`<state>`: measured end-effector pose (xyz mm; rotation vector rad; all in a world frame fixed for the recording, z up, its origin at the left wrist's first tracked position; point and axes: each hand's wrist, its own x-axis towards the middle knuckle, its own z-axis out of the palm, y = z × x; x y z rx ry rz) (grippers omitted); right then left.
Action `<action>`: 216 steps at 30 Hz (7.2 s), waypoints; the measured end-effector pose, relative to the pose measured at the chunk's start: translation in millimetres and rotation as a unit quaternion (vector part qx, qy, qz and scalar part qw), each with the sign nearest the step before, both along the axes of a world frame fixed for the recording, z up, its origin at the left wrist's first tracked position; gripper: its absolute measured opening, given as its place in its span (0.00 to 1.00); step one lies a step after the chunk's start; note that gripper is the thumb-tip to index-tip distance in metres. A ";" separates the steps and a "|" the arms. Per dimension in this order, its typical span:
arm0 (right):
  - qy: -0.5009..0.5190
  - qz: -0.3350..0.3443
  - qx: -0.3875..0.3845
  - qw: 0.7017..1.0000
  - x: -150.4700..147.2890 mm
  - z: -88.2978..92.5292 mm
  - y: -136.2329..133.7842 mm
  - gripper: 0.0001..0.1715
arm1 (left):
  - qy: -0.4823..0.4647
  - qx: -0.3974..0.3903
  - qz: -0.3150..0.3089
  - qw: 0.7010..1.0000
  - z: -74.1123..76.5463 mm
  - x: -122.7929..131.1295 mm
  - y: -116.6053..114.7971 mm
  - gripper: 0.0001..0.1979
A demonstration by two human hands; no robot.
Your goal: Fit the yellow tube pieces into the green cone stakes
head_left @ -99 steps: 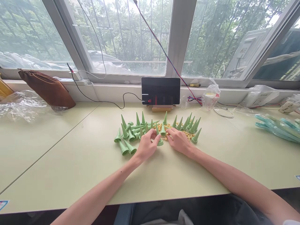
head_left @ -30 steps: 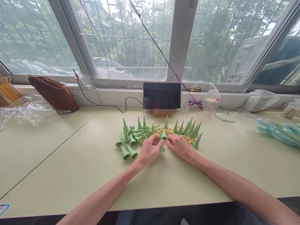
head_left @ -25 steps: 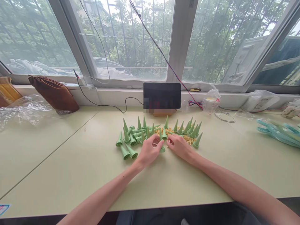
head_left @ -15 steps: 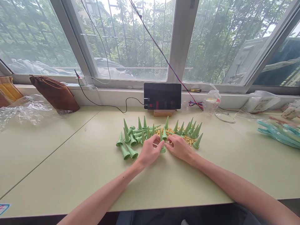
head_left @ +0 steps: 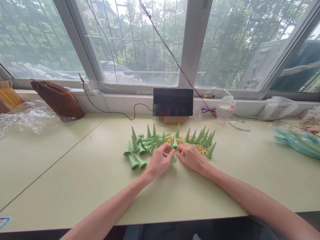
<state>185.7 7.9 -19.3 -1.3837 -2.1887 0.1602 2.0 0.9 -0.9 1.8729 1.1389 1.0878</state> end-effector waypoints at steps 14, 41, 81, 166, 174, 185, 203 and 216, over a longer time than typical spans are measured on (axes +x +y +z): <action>0.037 0.015 0.016 0.999 -0.5 -1.3 1.1 0.04 | -0.013 0.003 0.001 1.000 1.9 0.8 -0.9 0.11; 0.141 0.092 0.109 0.980 -1.0 -6.8 0.4 0.12 | 0.000 -0.001 -0.009 1.000 3.6 1.0 -3.4 0.12; 0.197 0.149 0.264 0.932 -7.1 -2.6 -4.5 0.12 | -0.129 -0.117 -0.036 0.984 4.4 2.0 -2.8 0.15; 0.201 0.166 0.219 0.940 -6.7 -8.8 -1.6 0.10 | -0.102 -0.072 -0.021 0.992 9.6 -1.5 -2.8 0.16; 0.232 0.137 0.175 0.947 -5.8 -12.5 -0.2 0.10 | -0.076 -0.091 -0.041 0.992 8.6 -1.3 -1.3 0.17; 0.263 0.102 0.174 0.943 -8.4 -3.2 -1.3 0.10 | 0.018 -0.060 -0.046 0.997 1.9 -2.7 -3.0 0.20; 0.230 0.102 0.162 0.954 -8.6 -5.5 -2.1 0.08 | -0.057 -0.106 -0.022 0.993 2.4 -1.1 -2.3 0.25; 0.206 0.097 0.131 0.965 -8.9 -5.7 -3.4 0.08 | -0.067 -0.092 -0.033 0.993 6.6 0.3 -3.2 0.21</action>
